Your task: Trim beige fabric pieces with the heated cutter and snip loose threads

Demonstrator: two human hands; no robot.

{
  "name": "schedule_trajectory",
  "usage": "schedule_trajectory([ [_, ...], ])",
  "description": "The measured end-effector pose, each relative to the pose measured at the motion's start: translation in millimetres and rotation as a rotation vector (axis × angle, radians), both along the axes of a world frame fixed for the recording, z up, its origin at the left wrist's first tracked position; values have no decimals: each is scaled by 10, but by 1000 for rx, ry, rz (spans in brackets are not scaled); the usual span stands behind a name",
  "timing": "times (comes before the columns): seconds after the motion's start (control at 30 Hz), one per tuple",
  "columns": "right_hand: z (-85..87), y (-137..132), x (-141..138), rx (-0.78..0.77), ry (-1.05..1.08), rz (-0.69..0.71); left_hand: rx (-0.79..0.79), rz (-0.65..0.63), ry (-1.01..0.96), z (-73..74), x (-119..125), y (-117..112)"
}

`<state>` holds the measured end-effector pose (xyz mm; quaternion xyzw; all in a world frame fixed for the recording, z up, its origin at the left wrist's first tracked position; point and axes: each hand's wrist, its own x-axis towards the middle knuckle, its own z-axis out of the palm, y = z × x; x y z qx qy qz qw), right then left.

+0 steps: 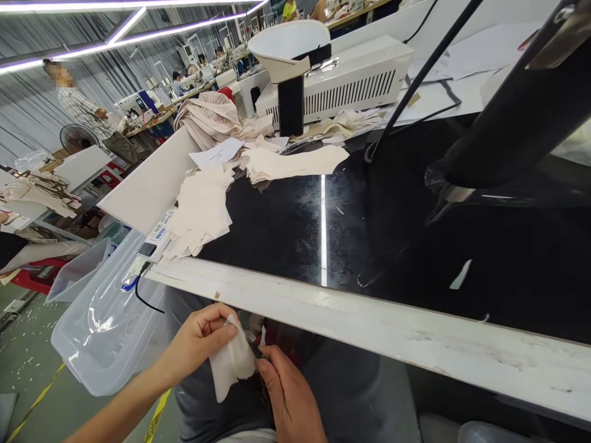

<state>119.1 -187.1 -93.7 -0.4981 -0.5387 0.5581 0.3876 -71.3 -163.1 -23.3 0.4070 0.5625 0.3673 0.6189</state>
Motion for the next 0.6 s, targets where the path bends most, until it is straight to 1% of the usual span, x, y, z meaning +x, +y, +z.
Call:
schedule_trajectory([
  [0.13,4,4,0,7,13,10,5,0,-3,15,6,5],
  [0.3,31,-17,-49,30,-3,-39,26,-10,-15,-5,8,-4],
  [0.4,37,-11,-53,22,-16,-43,35,-22,-9,-21,15,-14],
  [0.47,32,12,-29,25,-17,-15,35,-27,-9,-28,19,-18],
  [0.6,20,69,38,20,-8,114,38,-25,-5,-40,22,-23],
])
